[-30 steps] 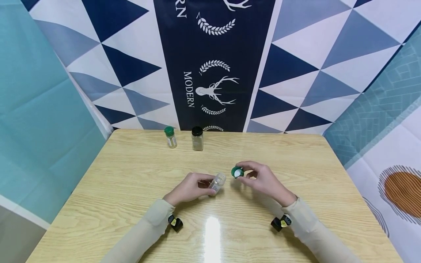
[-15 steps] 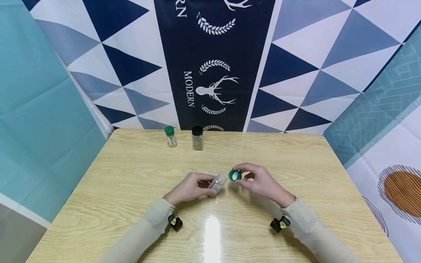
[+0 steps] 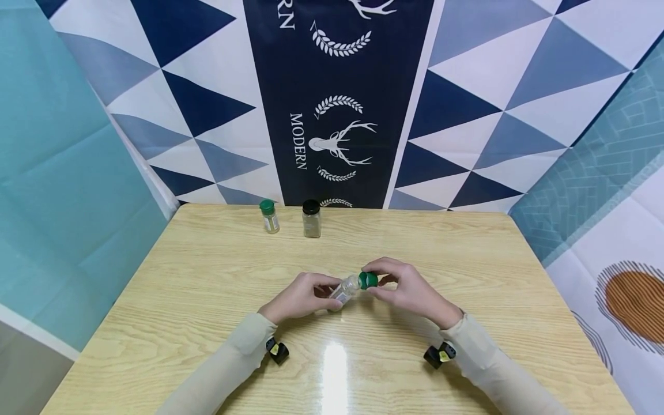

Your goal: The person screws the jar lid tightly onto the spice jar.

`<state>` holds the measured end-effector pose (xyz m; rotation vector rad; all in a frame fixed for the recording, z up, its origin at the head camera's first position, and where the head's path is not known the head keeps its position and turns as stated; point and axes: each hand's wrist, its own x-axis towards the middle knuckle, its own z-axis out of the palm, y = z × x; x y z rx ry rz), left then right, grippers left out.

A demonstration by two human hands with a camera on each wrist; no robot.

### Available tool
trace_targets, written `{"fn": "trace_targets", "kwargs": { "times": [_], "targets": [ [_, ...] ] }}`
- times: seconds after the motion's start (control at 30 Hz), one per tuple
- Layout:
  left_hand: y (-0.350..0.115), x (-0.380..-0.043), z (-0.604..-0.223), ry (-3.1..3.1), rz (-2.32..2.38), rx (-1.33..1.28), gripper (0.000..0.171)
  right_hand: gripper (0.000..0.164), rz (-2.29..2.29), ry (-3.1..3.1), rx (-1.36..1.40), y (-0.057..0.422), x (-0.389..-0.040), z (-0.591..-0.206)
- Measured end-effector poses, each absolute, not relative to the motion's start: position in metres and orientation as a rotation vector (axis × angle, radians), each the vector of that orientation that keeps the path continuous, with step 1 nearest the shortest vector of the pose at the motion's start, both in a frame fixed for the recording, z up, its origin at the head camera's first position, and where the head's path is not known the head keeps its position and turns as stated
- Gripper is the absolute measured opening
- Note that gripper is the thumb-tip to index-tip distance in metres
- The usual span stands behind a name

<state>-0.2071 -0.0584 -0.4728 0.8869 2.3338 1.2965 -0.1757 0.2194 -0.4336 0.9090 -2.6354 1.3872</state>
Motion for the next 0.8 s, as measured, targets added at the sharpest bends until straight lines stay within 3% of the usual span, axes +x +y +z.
{"fn": "trace_targets", "kwargs": {
  "times": [0.8],
  "targets": [
    [-0.055, -0.209, -0.473, 2.338, 1.273, 0.952, 0.044, 0.042, 1.352, -2.642, 0.945, 0.206, -0.176, -0.430]
  ]
}}
